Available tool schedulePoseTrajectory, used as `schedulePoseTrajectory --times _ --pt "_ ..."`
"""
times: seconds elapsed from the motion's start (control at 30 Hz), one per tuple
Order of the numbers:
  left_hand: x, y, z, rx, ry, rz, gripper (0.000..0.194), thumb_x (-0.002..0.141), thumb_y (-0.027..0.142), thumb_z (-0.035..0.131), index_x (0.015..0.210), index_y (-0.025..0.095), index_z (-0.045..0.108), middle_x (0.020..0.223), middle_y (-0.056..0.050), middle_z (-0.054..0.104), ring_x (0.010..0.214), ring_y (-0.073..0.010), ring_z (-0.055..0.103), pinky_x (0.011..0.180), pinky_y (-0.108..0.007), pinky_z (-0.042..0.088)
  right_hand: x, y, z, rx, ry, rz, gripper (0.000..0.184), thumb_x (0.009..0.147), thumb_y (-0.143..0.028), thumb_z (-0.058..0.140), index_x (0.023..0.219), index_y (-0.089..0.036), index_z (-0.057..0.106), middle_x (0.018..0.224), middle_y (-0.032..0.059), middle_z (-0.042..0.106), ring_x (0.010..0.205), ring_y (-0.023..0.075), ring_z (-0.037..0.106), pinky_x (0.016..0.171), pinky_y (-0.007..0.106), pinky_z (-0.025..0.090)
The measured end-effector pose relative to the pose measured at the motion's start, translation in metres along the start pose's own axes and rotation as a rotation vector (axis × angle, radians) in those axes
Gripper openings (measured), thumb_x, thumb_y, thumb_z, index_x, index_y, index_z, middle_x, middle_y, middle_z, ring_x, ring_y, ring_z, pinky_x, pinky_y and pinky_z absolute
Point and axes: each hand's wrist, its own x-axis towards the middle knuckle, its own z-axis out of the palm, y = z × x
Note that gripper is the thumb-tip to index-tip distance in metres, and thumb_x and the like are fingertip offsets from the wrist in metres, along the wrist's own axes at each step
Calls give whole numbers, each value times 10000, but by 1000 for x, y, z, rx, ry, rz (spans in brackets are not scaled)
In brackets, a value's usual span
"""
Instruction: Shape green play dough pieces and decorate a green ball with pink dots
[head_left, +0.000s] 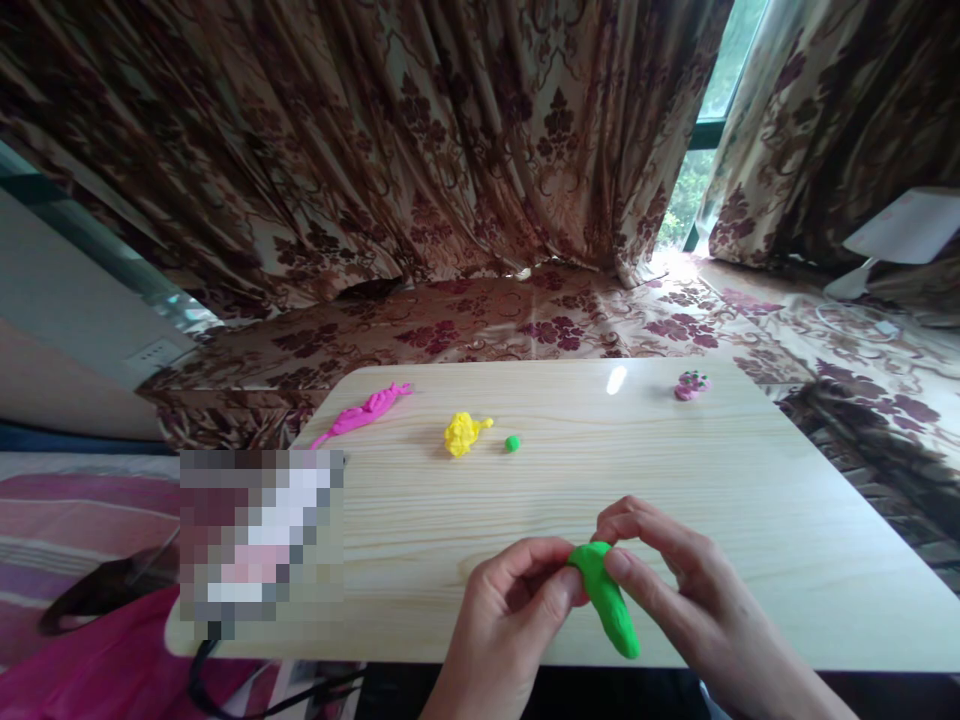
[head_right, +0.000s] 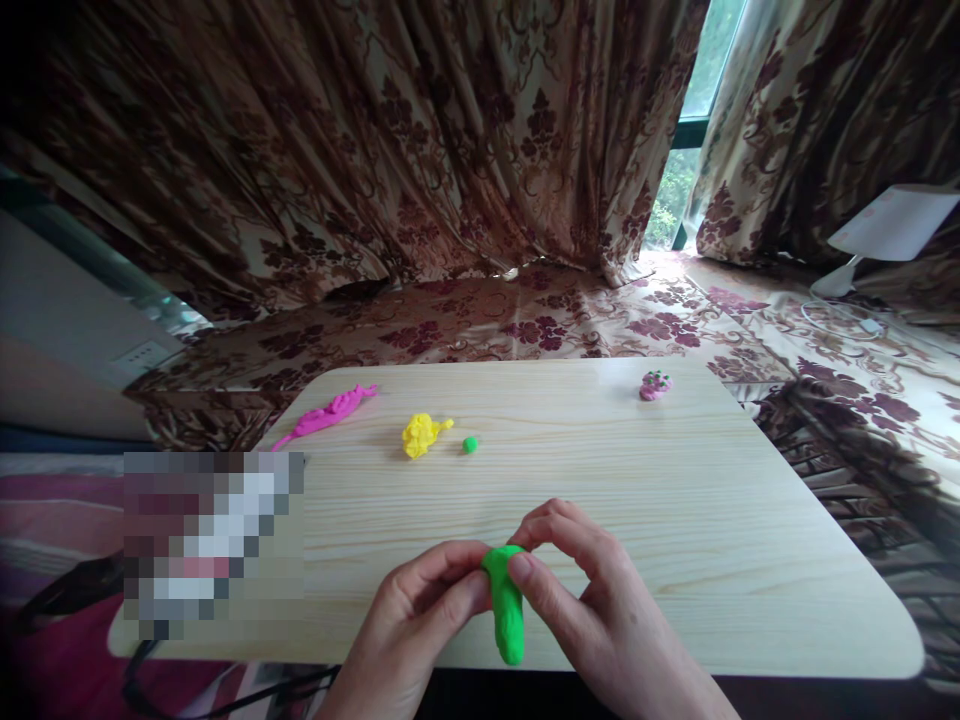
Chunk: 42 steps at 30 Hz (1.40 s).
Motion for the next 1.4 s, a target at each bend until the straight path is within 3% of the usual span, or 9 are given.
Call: schedulePoseTrajectory --times 0.27,0.37,0.47,0.6,0.73,0.93,1.2,1.4 --pt "-3 7 4 30 -25 7 147 715 257 657 816 159 699 791 -38 703 761 -155 620 709 -222 485 1 4 3 -24 23 -92 139 886 -238 485 785 -195 570 810 12 549 787 147 527 728 256 401" --pt "-3 6 3 -9 -3 -10 116 705 234 668 793 165 700 772 -26 705 772 -151 625 722 -214 486 2 3 3 9 52 -66 209 921 -242 411 815 -207 587 831 12 553 814 143 528 743 249 396" --pt "-3 6 3 -14 6 2 129 706 228 668 815 170 705 768 -26 705 779 -152 624 723 -214 484 2 3 4 16 43 -42 153 910 -254 441 868 -217 584 873 13 555 855 149 524 757 244 397" --pt "-2 4 2 -4 -21 10 144 707 238 668 821 156 702 775 -43 701 757 -154 619 721 -229 482 2 4 6 -6 32 -62 143 891 -250 477 795 -204 572 820 9 547 791 145 525 717 243 402" --pt "-1 -1 -1 -57 -11 -22 159 696 254 680 823 159 694 772 -47 695 753 -162 617 732 -264 488 1 5 6 18 119 -44 160 917 -246 421 876 -222 574 913 14 567 902 156 526 792 247 392" --pt "0 -4 -1 -74 -33 -9 201 706 272 668 866 151 685 797 -64 688 758 -176 615 738 -299 495 1 5 7 -6 43 -35 99 876 -250 500 821 -209 571 812 4 569 794 150 540 727 257 411" --pt "2 -8 0 -74 -7 -22 210 681 277 689 819 119 673 781 -78 691 744 -193 634 736 -317 516 2 10 9 -76 98 -162 73 855 -190 528 830 -204 595 816 14 559 788 150 534 709 266 416" --pt "3 -9 -2 -136 3 -90 232 683 306 687 820 120 667 763 -83 688 732 -197 632 737 -352 518 1 9 6 -14 98 -68 172 911 -213 432 924 -221 604 890 14 566 852 142 545 746 253 423"
